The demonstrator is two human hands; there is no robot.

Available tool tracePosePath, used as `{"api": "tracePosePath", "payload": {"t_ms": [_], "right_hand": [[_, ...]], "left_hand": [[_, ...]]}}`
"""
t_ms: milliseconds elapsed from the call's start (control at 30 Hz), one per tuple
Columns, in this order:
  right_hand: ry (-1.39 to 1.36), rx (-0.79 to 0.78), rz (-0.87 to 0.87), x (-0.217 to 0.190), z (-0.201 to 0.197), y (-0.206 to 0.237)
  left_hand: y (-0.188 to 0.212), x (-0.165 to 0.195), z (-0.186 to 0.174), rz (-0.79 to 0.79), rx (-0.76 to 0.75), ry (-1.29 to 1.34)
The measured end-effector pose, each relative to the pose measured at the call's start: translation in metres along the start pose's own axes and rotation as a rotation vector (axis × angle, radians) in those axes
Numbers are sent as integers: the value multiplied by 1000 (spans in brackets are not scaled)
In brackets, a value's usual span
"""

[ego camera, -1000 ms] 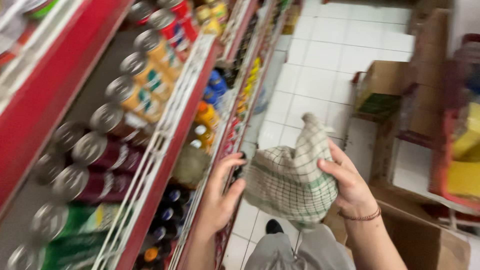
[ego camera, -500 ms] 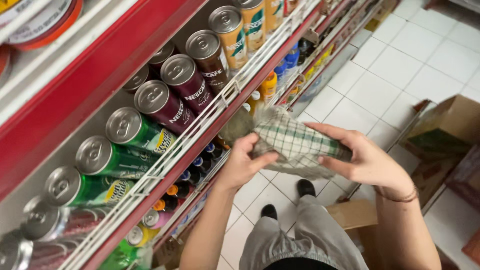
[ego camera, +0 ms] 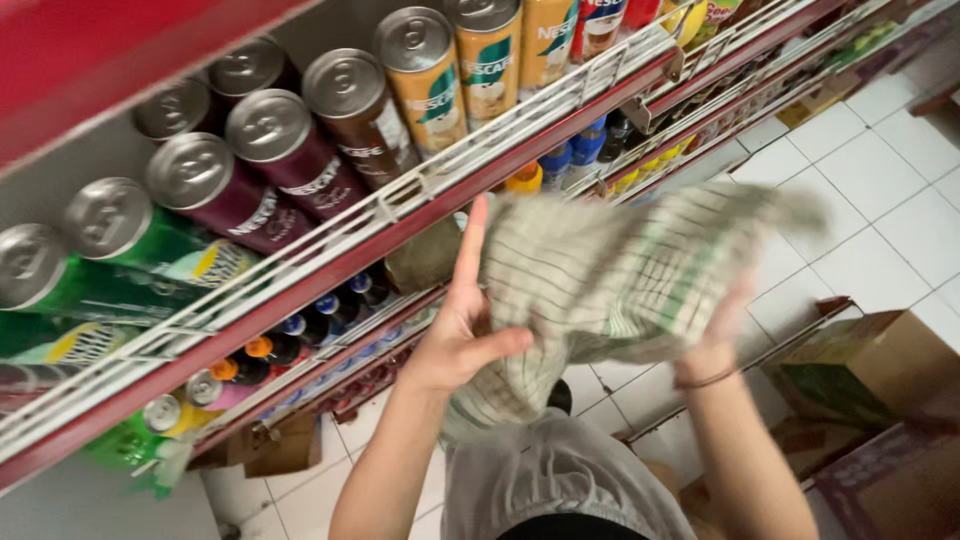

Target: The person cleans the metal shelves of a beverage refrigerator. They spray a cleaning solution from a green bottle onto the shelf edges and wipe them with a cloth. The person moves along the unit, cleaning multiple shelf levels.

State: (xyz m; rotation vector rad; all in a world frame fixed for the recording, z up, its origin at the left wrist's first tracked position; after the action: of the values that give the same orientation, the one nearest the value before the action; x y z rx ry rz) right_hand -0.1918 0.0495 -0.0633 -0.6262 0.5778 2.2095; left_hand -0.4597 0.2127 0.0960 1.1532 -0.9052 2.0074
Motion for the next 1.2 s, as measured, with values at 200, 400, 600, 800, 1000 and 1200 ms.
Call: {"api": "tracePosePath", "payload": {"t_ms": [200,400,600,800,1000,1200], "right_hand": [[-182,-511,761,12,49,33],[1014,-365,306,-48,50,-15],[970,-355,-51,-83,93,-14],[1228,-629,-662,-98,130,-10],[1017,-326,-208,-60,108,-28],[1155,-351,-431,-11,123,10]], "left_hand": [[-19,-39,14,-133,161,77],[-16,-24,1,-245,298,-542],[-12,-13,6,-194,460,-536],[-1,2,1,-54,551,-892],[8,-20,-2,-143,723,-1067],[-6,-54,37,106,692,-854]]}}
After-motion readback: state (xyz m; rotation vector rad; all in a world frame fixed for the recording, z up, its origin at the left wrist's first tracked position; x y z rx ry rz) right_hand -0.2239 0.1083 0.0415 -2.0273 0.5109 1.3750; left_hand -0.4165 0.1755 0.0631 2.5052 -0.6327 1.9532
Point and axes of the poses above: each hand's wrist, its own y-axis away from the middle knuckle, its own z-axis out of the palm, x = y × z, the point moved 4 cm from there along -y, towards the middle knuckle, and after that the axes turned 7 degrees about x, right-handed, at the moved point
